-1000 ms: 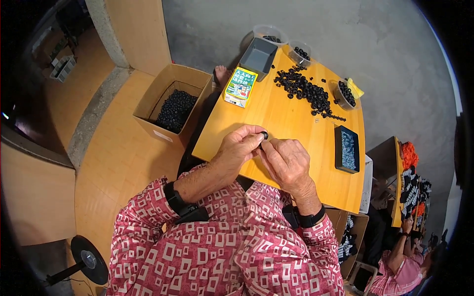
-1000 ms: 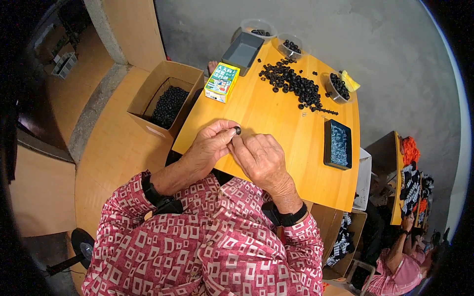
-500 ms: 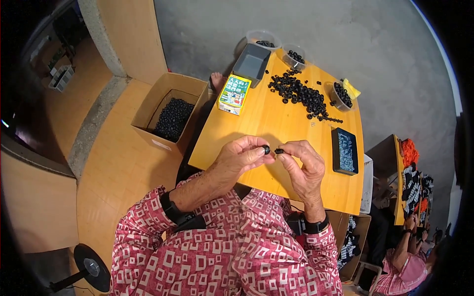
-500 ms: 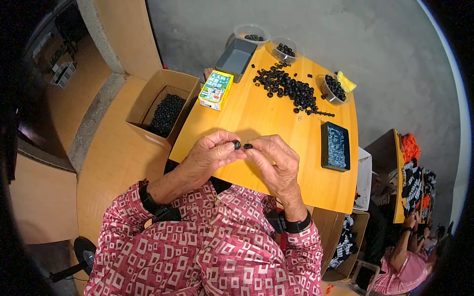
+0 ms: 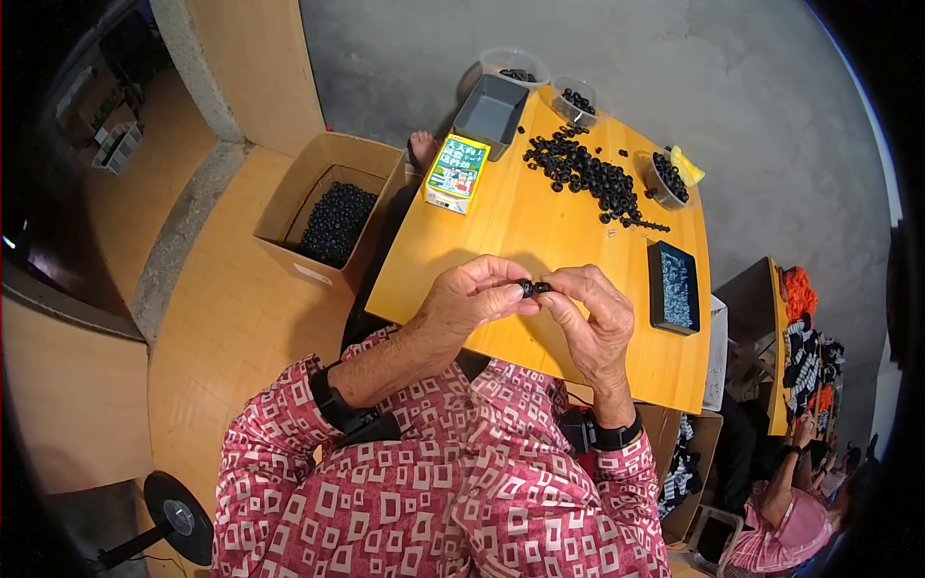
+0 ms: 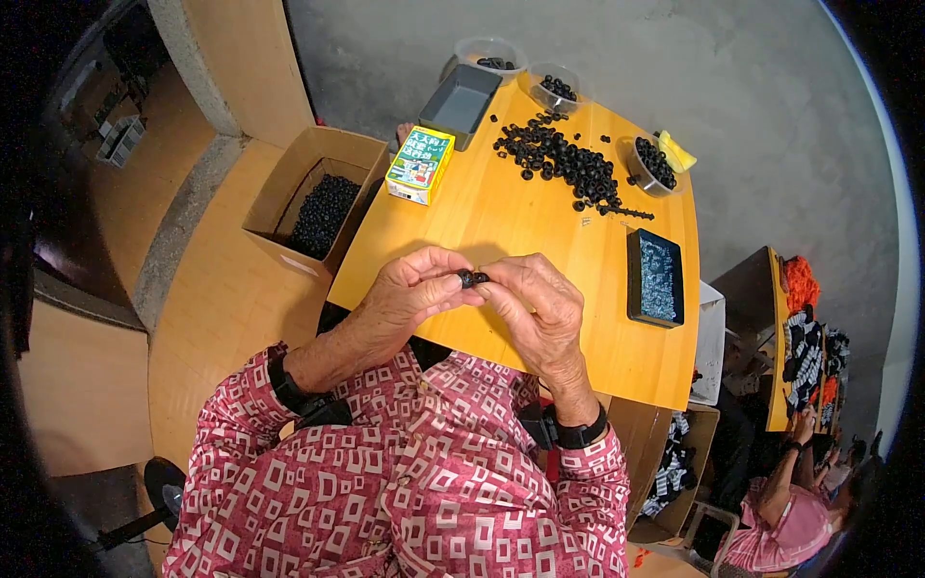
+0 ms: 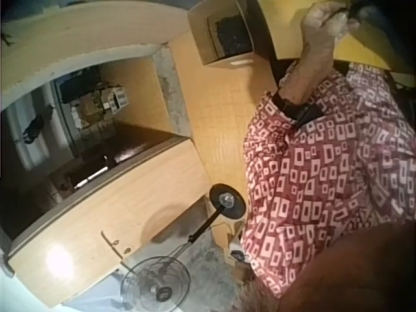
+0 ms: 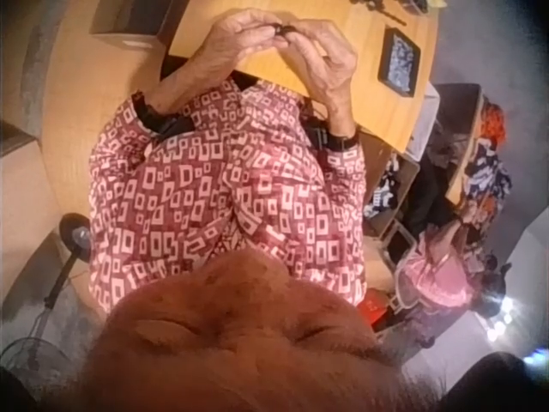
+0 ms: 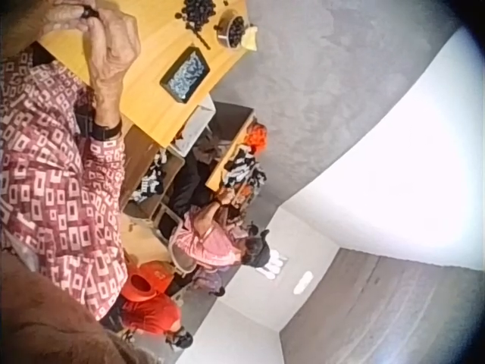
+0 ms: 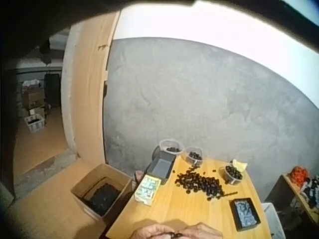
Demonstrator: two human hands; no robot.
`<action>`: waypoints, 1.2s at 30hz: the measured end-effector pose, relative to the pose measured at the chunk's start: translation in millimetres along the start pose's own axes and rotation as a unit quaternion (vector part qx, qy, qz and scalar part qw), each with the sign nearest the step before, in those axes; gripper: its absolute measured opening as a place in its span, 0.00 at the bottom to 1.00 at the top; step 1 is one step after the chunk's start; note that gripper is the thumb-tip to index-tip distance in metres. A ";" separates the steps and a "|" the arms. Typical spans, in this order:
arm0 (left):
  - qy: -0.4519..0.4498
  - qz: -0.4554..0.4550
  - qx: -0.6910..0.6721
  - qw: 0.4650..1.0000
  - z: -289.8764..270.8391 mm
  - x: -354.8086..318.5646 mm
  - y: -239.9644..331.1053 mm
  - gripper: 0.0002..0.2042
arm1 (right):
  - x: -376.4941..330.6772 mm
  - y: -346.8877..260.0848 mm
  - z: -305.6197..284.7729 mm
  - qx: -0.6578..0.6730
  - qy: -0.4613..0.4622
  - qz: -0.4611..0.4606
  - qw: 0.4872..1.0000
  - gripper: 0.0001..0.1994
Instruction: The person sorts black plastic rings by hand, moving them from a table into cardboard boxes and plastic containers.
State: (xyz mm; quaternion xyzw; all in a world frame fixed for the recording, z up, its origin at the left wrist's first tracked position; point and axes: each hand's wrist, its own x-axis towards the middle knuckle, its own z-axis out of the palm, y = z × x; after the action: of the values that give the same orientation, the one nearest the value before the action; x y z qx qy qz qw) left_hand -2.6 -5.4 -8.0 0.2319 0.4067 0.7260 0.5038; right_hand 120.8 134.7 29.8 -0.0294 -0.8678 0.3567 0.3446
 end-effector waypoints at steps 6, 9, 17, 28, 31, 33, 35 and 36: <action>0.004 0.005 -0.007 1.000 -0.1 -0.7 0.0 0.10 | -1.2 1.6 -0.3 0.008 0.000 0.005 1.000 0.08; 0.010 -0.001 -0.003 1.000 1.1 -0.9 1.5 0.10 | -1.6 1.3 -0.8 0.012 -0.005 0.013 1.000 0.08; 0.005 0.000 0.007 1.000 -0.9 0.4 -1.1 0.10 | -0.9 -1.0 -0.1 0.013 -0.005 0.016 1.000 0.08; 0.008 -0.004 0.019 1.000 -1.3 1.2 -0.1 0.11 | -0.4 0.9 1.5 -0.028 -0.024 -0.005 0.999 0.08; 0.010 -0.007 0.022 1.000 0.1 0.3 1.2 0.11 | -0.5 0.3 1.6 -0.036 -0.025 -0.007 0.999 0.08; 0.014 -0.012 0.021 1.000 -0.4 0.9 0.4 0.12 | -0.9 2.1 2.5 -0.039 -0.026 -0.006 0.999 0.08; 0.014 -0.013 0.012 1.000 -1.5 1.5 -1.0 0.12 | -1.1 2.9 3.2 -0.042 -0.027 -0.006 0.999 0.08; 0.014 -0.013 0.012 1.000 -1.7 1.4 -1.7 0.12 | -1.2 2.8 3.5 -0.047 -0.030 -0.015 0.998 0.08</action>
State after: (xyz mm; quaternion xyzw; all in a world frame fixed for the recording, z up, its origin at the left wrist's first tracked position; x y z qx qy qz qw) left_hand -3.5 -4.4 -10.4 0.2224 0.4255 0.7174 0.5048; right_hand 119.0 134.3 25.6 -0.0217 -0.8939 0.3107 0.3225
